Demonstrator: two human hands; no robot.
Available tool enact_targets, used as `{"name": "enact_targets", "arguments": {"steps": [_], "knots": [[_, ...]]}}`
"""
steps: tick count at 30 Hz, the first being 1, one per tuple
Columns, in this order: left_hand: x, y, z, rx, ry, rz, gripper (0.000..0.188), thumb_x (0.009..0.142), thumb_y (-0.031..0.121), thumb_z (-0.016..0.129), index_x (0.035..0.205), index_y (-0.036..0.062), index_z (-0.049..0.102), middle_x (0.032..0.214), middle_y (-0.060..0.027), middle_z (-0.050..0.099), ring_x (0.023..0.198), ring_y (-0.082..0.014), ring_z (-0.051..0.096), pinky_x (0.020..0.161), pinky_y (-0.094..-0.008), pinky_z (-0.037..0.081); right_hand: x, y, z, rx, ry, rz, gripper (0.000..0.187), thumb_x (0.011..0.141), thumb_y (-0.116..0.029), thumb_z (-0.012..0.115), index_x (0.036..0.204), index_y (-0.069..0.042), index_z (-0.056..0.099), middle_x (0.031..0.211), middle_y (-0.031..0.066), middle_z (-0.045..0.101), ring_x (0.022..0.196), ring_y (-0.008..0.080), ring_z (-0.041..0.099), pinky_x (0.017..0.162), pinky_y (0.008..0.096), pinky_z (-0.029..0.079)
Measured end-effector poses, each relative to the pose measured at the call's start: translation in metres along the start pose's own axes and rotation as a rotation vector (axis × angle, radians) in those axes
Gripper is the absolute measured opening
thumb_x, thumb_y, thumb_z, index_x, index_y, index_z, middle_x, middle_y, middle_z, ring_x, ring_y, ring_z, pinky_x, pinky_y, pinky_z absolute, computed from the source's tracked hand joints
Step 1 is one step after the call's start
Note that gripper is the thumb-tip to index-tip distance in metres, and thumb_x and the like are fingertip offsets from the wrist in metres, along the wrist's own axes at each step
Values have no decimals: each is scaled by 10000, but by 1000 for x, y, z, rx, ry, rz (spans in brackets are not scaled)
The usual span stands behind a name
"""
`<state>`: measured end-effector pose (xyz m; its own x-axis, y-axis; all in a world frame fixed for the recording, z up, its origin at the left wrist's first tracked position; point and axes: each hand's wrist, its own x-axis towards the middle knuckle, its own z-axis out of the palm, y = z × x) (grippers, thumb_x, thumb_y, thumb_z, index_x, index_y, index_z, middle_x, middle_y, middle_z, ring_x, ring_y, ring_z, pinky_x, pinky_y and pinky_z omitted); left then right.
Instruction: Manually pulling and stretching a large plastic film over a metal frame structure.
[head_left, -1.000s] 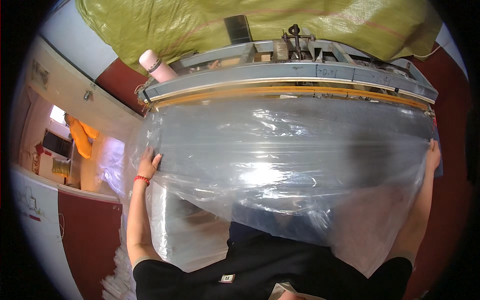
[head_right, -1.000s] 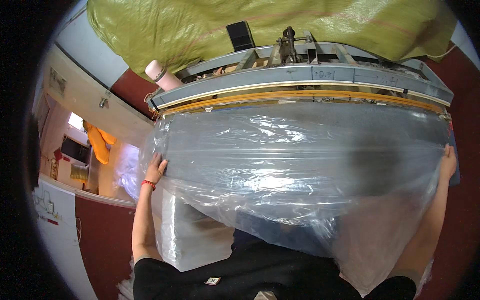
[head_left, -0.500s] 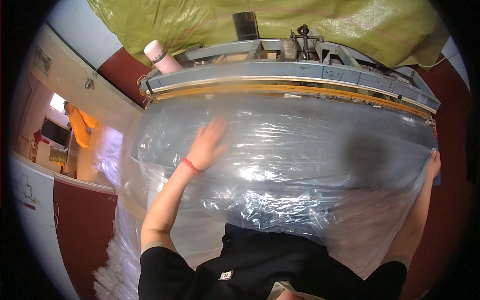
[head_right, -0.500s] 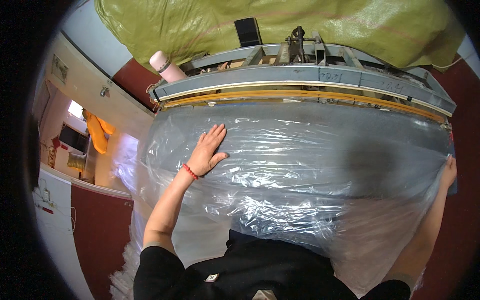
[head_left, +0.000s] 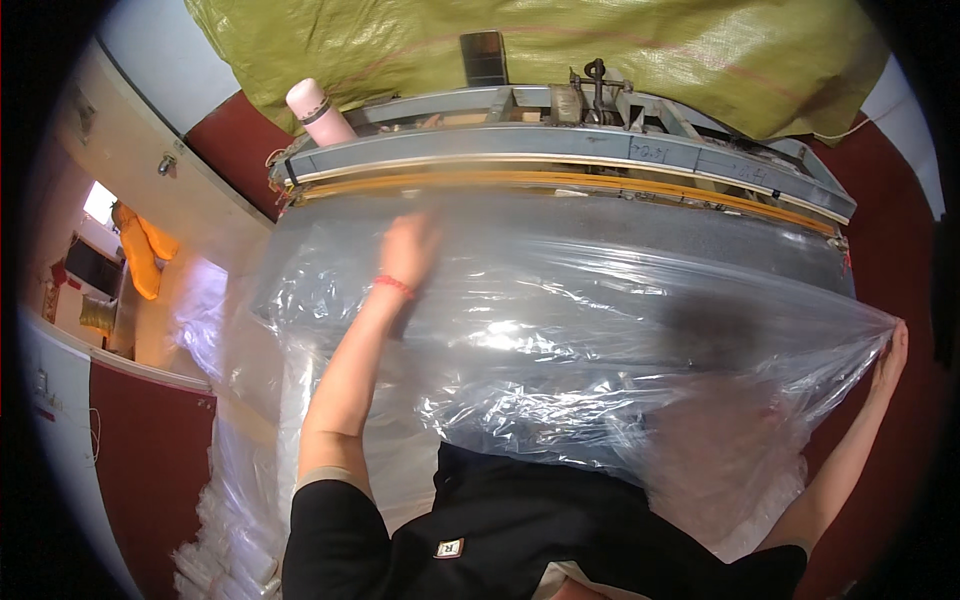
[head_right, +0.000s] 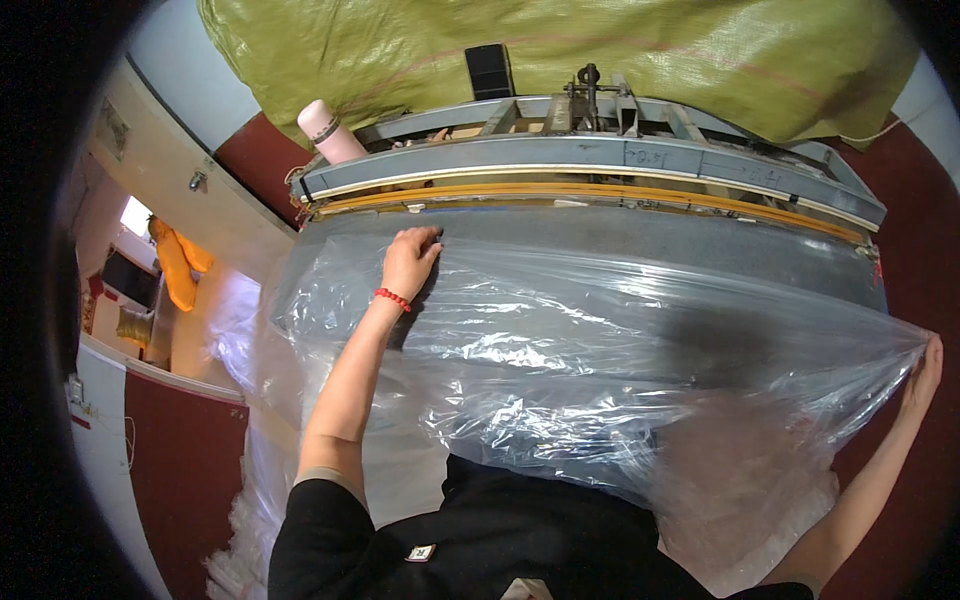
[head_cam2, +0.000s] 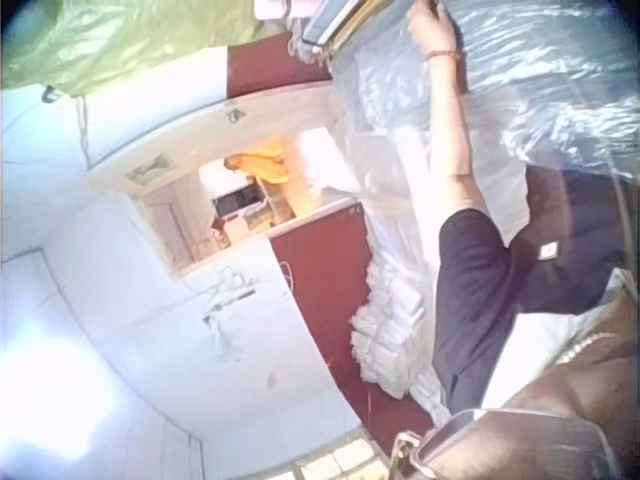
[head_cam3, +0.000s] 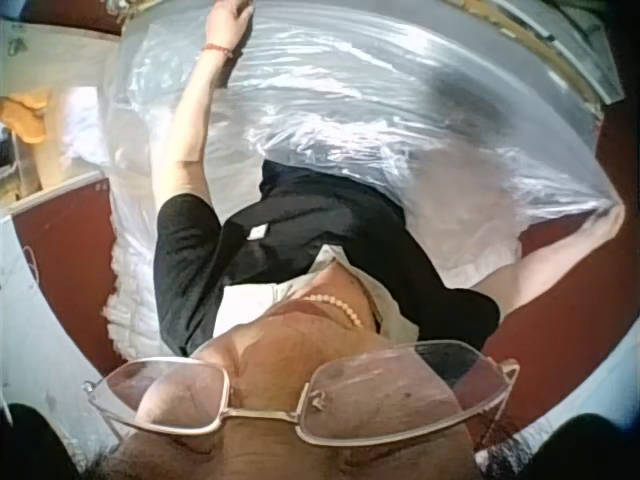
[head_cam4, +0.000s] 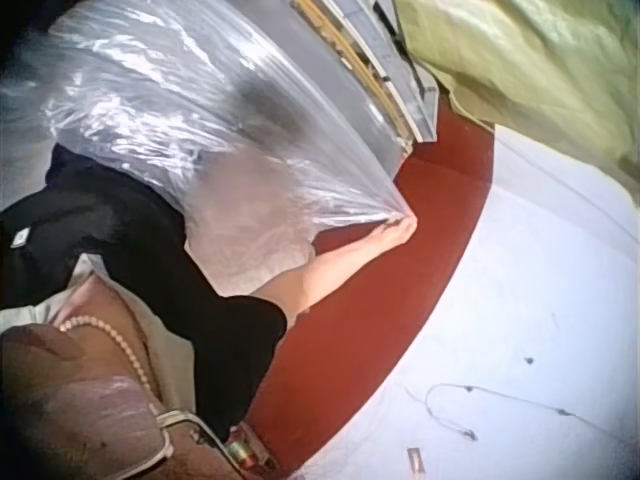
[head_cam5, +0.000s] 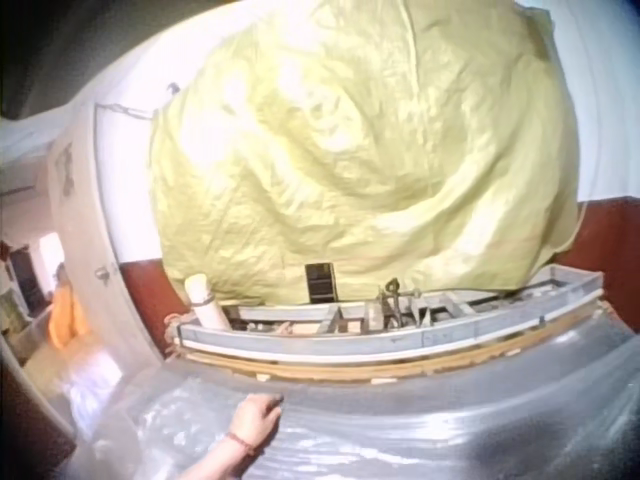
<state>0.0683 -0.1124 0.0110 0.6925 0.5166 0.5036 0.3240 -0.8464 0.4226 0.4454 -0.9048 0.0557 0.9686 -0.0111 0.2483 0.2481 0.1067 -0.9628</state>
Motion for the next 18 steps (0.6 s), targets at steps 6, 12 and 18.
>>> {"name": "enact_targets", "arguments": {"steps": [6,12,18], "knots": [[19,-18,-3,59,53,122,121,742,149,538,758,32,559,806,-160,548,768,-328,524,677,-395,428,9,11,61,-255,290,-91,234,840,-212,523,953,-15,582,871,31,587,785,122,538,722,245,429],[50,-83,10,-625,400,-564,127,800,148,453,727,47,476,622,-1,446,556,-83,418,482,-215,342,37,91,199,-934,351,-570,318,869,-285,405,819,-5,547,800,152,569,730,234,524,725,352,412],[69,-170,24,-616,492,-425,167,821,137,515,675,78,458,573,44,416,506,-50,356,451,-201,299,49,121,285,-350,232,-172,159,807,-165,561,762,-14,537,635,16,530,583,87,484,564,234,412]]}}
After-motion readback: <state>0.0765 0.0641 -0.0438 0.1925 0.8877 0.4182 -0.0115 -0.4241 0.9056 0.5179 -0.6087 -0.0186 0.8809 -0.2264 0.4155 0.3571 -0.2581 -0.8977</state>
